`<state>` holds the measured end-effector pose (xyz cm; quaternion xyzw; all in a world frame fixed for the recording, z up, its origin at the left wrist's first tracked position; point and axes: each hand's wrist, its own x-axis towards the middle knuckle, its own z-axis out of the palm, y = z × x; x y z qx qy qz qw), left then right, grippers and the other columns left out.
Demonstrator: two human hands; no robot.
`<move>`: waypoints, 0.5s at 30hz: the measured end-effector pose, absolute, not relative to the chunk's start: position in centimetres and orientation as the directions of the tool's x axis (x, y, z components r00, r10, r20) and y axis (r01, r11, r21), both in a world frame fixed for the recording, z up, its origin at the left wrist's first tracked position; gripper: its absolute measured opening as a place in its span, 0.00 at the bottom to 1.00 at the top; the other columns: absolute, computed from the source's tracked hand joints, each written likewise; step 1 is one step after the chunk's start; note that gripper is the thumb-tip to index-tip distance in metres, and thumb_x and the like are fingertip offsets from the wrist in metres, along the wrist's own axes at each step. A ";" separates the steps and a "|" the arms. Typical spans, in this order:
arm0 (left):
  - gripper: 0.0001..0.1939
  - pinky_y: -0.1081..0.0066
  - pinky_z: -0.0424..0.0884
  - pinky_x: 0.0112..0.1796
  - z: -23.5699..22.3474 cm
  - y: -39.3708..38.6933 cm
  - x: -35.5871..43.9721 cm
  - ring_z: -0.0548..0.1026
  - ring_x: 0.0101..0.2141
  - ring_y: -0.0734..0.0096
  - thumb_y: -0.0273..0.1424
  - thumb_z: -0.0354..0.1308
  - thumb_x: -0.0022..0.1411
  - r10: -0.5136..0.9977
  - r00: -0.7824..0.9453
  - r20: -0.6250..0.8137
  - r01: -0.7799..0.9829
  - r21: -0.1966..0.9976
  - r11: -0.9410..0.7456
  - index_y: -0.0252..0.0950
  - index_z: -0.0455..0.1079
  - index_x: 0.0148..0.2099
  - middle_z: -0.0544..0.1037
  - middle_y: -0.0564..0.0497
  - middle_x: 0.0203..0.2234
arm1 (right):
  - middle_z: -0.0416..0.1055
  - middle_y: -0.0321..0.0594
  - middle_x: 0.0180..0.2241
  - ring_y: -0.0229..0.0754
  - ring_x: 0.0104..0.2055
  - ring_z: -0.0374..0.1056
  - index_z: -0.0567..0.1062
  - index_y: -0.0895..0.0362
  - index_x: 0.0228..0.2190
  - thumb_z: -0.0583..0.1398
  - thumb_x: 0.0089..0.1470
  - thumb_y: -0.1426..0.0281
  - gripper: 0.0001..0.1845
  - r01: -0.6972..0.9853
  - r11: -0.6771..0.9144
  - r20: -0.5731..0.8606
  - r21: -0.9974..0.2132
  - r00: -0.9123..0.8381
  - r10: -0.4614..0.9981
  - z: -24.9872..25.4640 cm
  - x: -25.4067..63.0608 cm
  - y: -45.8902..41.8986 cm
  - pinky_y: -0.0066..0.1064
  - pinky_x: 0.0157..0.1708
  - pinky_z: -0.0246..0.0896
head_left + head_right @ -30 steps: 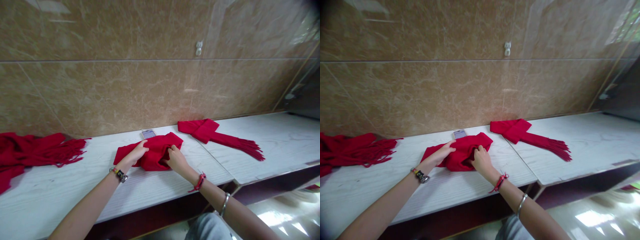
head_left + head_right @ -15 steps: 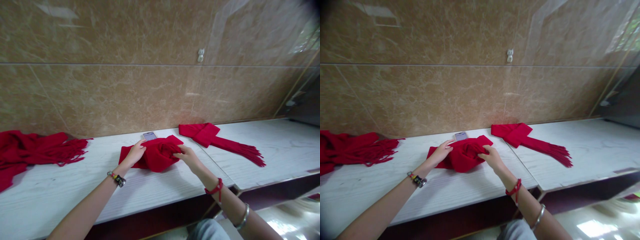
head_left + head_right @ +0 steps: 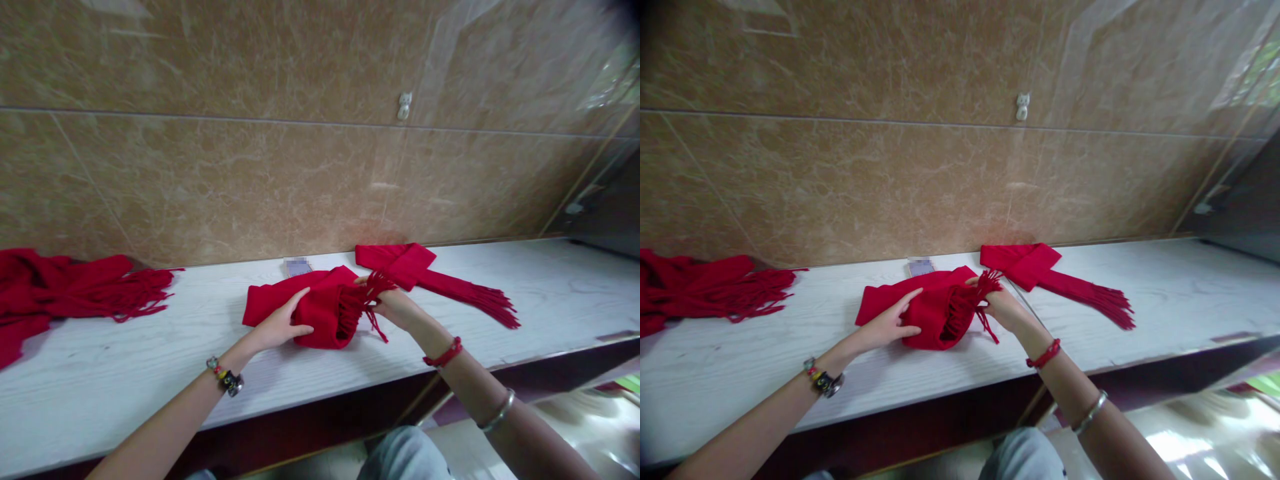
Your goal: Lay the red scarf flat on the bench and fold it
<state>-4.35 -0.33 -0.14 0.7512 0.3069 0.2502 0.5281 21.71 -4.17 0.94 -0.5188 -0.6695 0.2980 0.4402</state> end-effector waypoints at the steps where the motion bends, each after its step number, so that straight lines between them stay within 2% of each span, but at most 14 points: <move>1: 0.43 0.62 0.61 0.51 -0.3 -0.1 -4.5 0.58 0.56 0.57 0.27 0.62 0.49 0.744 0.662 0.084 0.213 0.932 -0.294 0.40 0.45 0.64 0.53 0.40 0.60 | 0.72 0.41 0.34 0.44 0.38 0.68 0.73 0.55 0.35 0.56 0.46 0.67 0.12 0.423 0.293 0.255 -0.858 -0.145 0.956 1.1 21.9 -4.5 0.37 0.38 0.65; 3: 0.42 0.61 0.59 0.52 -0.7 0.3 -4.6 0.55 0.58 0.57 0.26 0.62 0.49 0.768 0.627 0.128 0.249 0.902 -0.354 0.39 0.48 0.63 0.53 0.41 0.61 | 0.70 0.42 0.41 0.46 0.44 0.66 0.73 0.54 0.39 0.63 0.38 0.67 0.21 0.509 0.342 0.231 -0.790 -0.271 0.935 1.1 21.9 -5.2 0.39 0.45 0.61; 5: 0.41 0.60 0.58 0.53 -1.1 0.6 -4.6 0.55 0.58 0.56 0.26 0.62 0.49 0.774 0.618 0.139 0.276 0.883 -0.379 0.40 0.49 0.63 0.54 0.42 0.60 | 0.66 0.46 0.46 0.50 0.49 0.62 0.73 0.55 0.41 0.68 0.29 0.68 0.31 0.656 0.357 0.228 -0.666 -0.276 0.934 0.7 21.0 -5.8 0.41 0.49 0.57; 6: 0.41 0.60 0.58 0.52 -1.2 0.6 -4.5 0.56 0.57 0.56 0.26 0.62 0.48 0.776 0.614 0.143 0.284 0.877 -0.387 0.40 0.50 0.63 0.55 0.42 0.60 | 0.65 0.47 0.47 0.52 0.50 0.61 0.72 0.56 0.41 0.68 0.28 0.68 0.32 0.719 0.337 0.231 -0.608 -0.245 0.942 0.5 20.4 -5.9 0.43 0.49 0.56; 7: 0.40 0.61 0.58 0.52 -1.3 0.7 -4.5 0.56 0.57 0.56 0.26 0.62 0.48 0.778 0.610 0.148 0.289 0.873 -0.393 0.41 0.50 0.62 0.55 0.42 0.60 | 0.65 0.48 0.46 0.52 0.49 0.62 0.72 0.57 0.40 0.68 0.29 0.69 0.29 0.766 0.308 0.236 -0.564 -0.208 0.949 0.2 19.7 -6.0 0.43 0.48 0.57; 10: 0.41 0.61 0.61 0.50 -1.3 0.9 -4.4 0.58 0.56 0.54 0.25 0.62 0.48 0.791 0.591 0.157 0.308 0.862 -0.401 0.40 0.50 0.62 0.59 0.41 0.57 | 0.71 0.43 0.34 0.47 0.38 0.67 0.73 0.57 0.30 0.61 0.39 0.75 0.10 0.811 0.281 0.260 -0.514 -0.165 0.951 0.0 18.9 -5.7 0.40 0.40 0.61; 13: 0.40 0.60 0.63 0.47 -1.0 1.1 -4.7 0.65 0.49 0.56 0.24 0.61 0.48 0.821 0.556 0.132 0.347 0.861 -0.373 0.38 0.52 0.62 0.65 0.40 0.51 | 0.69 0.36 0.25 0.40 0.30 0.66 0.68 0.56 0.22 0.56 0.41 0.77 0.05 0.727 0.349 0.347 -0.592 -0.161 0.924 0.4 20.5 -5.5 0.34 0.35 0.62; 15: 0.36 0.60 0.64 0.46 -0.8 1.1 -5.1 0.67 0.47 0.59 0.24 0.61 0.48 0.837 0.534 0.120 0.352 0.868 -0.349 0.37 0.55 0.60 0.67 0.42 0.49 | 0.68 0.35 0.25 0.39 0.29 0.66 0.66 0.56 0.24 0.55 0.43 0.74 0.02 0.629 0.390 0.405 -0.672 -0.128 0.905 0.6 22.1 -5.8 0.32 0.32 0.62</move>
